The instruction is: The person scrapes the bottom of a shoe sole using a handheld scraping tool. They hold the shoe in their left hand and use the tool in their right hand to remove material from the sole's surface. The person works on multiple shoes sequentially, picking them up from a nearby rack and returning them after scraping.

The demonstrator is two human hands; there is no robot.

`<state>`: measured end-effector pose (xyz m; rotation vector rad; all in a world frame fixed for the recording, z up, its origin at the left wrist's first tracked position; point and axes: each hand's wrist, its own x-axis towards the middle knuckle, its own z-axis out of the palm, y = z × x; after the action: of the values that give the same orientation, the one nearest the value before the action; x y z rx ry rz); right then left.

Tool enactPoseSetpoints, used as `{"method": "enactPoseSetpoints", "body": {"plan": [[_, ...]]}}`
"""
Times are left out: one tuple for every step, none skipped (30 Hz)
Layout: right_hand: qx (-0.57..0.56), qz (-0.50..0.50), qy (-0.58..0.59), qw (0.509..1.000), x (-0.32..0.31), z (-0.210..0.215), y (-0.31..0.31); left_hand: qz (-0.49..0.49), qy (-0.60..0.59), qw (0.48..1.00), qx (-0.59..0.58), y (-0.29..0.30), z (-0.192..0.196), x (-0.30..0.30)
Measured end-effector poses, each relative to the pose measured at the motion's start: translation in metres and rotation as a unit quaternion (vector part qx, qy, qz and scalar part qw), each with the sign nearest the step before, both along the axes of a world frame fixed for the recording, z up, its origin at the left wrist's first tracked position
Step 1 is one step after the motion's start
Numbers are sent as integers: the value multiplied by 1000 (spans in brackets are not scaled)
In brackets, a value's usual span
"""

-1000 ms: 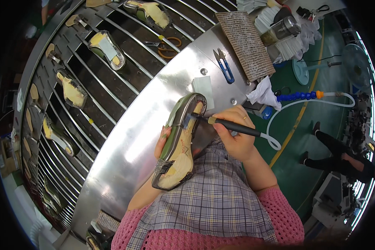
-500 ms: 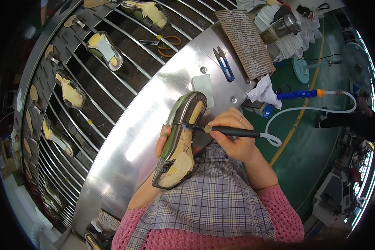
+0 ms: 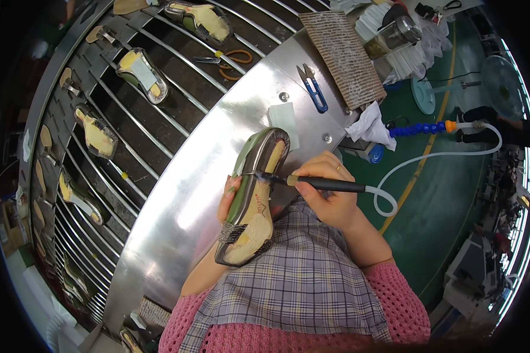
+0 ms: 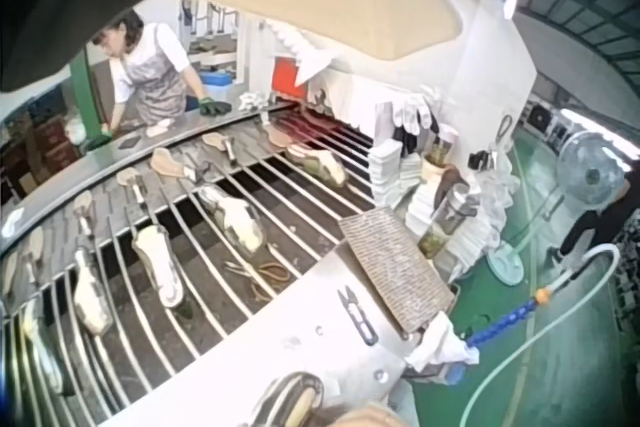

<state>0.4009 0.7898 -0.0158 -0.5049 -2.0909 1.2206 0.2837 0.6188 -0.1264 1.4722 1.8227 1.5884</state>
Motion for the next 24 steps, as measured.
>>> {"method": "enactPoseSetpoints", "body": {"plan": [[-40, 26, 1, 999, 3, 2, -2, 34, 70, 997, 0, 4, -1, 1], [-80, 51, 2, 996, 4, 3, -3, 73, 138, 988, 0, 8, -2, 2], [-96, 53, 1, 994, 5, 3, -3, 122, 227, 966, -26, 13, 0, 5], [-114, 52, 1, 992, 7, 4, -1, 125, 249, 960, -31, 16, 7, 5], [-130, 51, -1, 990, 8, 4, -1, 129, 270, 954, -35, 20, 14, 5], [-139, -1, 14, 990, 7, -3, -4, 91, 223, 970, -19, 23, 27, 4], [-166, -21, -4, 986, 7, -3, -4, 78, 204, 976, -11, 23, 30, 4], [-193, -40, -21, 980, 7, -3, -4, 65, 185, 981, -3, 23, 33, 4], [-219, -60, -39, 973, 7, -3, -3, 73, 195, 978, -5, 21, 30, 5], [-217, -72, -23, 973, 6, -6, -4, 78, 198, 977, -1, 19, 25, 5], [-173, -67, -34, 982, 6, -6, -2, 83, 200, 976, 2, 19, 22, 5], [-128, -62, -45, 989, 5, -5, 0, 84, 195, 977, 10, 17, 19, 4], [-84, -56, -55, 993, 5, -3, 2, 85, 193, 977, 14, 16, 15, 4], [-46, -53, -53, 996, 6, 0, 3, 86, 190, 978, 18, 15, 11, 4], [-9, -49, -50, 998, 6, 3, 3, 87, 190, 978, 18, 14, 6, 4], [28, -45, -46, 998, 6, 5, 4, 89, 190, 978, 17, 14, 5, 4], [24, -51, -35, 998, 6, 4, 4, 92, 209, 974, 0, 15, 6, 5], [21, -57, -24, 998, 6, 2, 3, 95, 228, 969, -17, 16, 9, 7], [18, -64, -13, 998, 6, 0, 1, 96, 231, 968, -22, 16, 10, 7], [15, -60, -12, 998, 6, -1, 1, 96, 234, 967, -28, 17, 11, 8], [12, -56, -11, 998, 7, -3, 2, 94, 222, 970, -23, 18, 11, 9], [9, -52, -10, 999, 7, -3, 1, 92, 198, 976, -10, 18, 10, 9], [-5, -44, -12, 999, 8, -3, 1, 90, 175, 980, 4, 18, 9, 9], [-19, -36, -15, 999, 9, -3, 1, 87, 140, 986, 26, 18, 5, 9]]}}
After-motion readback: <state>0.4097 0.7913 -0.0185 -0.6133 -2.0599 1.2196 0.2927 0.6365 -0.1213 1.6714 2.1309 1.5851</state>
